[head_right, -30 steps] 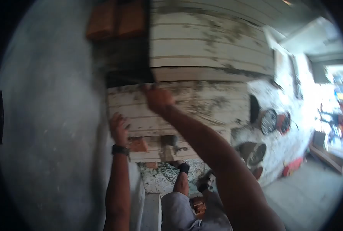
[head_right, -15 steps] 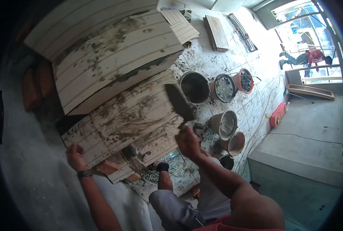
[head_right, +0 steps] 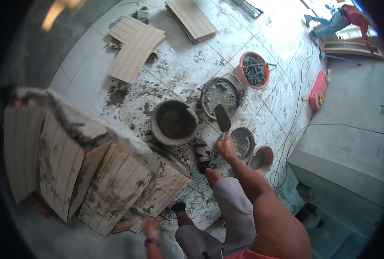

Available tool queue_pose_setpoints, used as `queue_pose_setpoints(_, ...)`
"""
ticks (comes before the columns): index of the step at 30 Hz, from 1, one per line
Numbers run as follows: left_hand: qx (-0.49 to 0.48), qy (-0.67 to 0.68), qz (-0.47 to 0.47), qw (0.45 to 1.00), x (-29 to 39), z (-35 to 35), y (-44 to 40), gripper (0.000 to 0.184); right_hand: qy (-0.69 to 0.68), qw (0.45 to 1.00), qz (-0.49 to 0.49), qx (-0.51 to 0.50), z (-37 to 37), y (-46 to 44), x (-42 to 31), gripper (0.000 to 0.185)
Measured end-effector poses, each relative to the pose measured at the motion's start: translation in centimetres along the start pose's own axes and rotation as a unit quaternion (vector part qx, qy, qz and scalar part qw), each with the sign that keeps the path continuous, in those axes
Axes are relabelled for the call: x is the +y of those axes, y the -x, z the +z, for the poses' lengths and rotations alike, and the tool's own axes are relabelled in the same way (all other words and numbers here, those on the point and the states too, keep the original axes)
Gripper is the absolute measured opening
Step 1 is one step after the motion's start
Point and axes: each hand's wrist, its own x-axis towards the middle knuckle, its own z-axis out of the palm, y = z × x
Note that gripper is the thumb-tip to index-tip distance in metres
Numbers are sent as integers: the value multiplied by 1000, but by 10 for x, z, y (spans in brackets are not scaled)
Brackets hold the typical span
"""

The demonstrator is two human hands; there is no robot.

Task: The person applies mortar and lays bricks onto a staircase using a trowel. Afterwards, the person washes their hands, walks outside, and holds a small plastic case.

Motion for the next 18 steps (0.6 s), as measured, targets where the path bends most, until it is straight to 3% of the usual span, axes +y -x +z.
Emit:
queue_pose_setpoints(1,-3,100,-91,991,5,54,10,56,29,999,35,-4,1,-26,24,44)
queue_pose_setpoints(2,19,81,-111,990,91,116,53,55,20,997,77,-19,5,-52,48,43)
queue_pose_setpoints(3,-39,71,-85,993,97,150,55,61,13,992,120,-38,8,-72,69,42)
queue_pose_setpoints(4,-98,55,30,993,78,175,49,63,-24,980,170,-103,3,-85,77,35)
queue_pose_setpoints(5,-131,-19,24,991,112,197,58,61,-43,961,184,-201,-29,-85,43,25)
queue_pose_setpoints(7,-161,37,-59,984,135,231,61,59,-145,930,231,-246,-25,-103,48,16)
queue_pose_setpoints(8,-158,34,-63,985,148,241,58,59,-146,928,235,-250,-23,-111,47,16)
queue_pose_setpoints(10,-142,7,-85,986,171,252,56,54,-326,838,351,-261,-30,-115,32,10)
queue_pose_setpoints(11,-140,4,-87,986,170,251,51,54,-328,836,353,-263,-34,-117,31,10)
queue_pose_setpoints(13,-92,-30,-21,995,155,246,33,49,-364,803,368,-296,-39,-121,34,9)
queue_pose_setpoints(14,-88,-9,9,996,126,240,18,52,-364,802,369,-297,-42,-123,34,9)
queue_pose_setpoints(16,-84,-2,-2,996,115,232,6,51,-326,832,315,-319,-47,-122,32,9)
queue_pose_setpoints(18,-77,-16,-6,997,111,226,1,48,-317,829,323,-328,-52,-117,27,11)
